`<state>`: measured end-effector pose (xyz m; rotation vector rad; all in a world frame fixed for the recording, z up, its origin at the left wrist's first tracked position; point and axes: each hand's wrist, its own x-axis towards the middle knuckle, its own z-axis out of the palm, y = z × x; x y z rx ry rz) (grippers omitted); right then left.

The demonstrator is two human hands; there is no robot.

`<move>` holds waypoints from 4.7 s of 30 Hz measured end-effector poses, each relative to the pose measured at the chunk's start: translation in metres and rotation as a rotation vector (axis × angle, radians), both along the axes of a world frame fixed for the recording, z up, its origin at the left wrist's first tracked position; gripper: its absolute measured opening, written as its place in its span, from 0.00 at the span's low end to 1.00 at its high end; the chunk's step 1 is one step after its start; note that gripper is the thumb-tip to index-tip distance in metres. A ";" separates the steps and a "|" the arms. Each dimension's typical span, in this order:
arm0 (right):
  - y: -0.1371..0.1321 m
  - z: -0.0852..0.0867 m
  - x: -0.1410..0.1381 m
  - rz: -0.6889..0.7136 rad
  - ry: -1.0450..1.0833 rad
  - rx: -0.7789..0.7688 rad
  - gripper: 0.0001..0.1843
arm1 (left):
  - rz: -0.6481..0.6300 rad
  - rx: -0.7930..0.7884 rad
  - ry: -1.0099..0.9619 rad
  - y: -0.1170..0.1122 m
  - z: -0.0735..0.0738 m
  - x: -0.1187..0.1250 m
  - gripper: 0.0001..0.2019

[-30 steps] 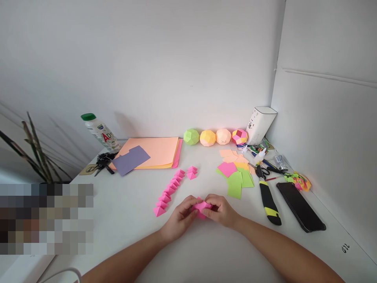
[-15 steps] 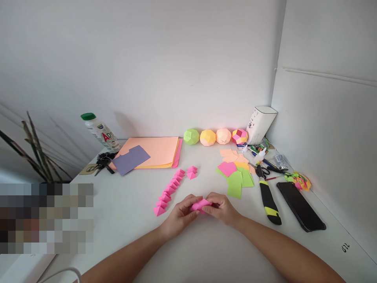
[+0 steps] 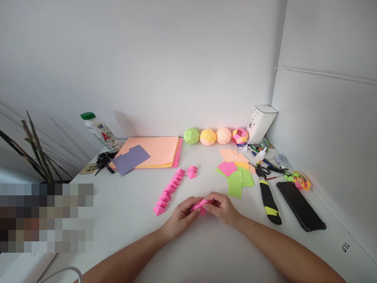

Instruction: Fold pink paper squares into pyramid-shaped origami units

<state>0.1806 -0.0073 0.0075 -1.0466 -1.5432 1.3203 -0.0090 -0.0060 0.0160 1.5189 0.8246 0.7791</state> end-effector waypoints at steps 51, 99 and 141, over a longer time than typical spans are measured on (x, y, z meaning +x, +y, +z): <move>0.000 -0.001 0.000 0.005 0.021 -0.008 0.11 | 0.002 -0.056 -0.018 0.004 -0.010 -0.004 0.12; 0.000 0.000 0.000 -0.009 0.037 -0.075 0.12 | 0.034 0.181 0.177 -0.001 -0.002 -0.001 0.16; -0.004 0.002 -0.005 0.037 -0.085 0.123 0.13 | 0.167 -0.248 -0.058 0.001 -0.008 0.002 0.18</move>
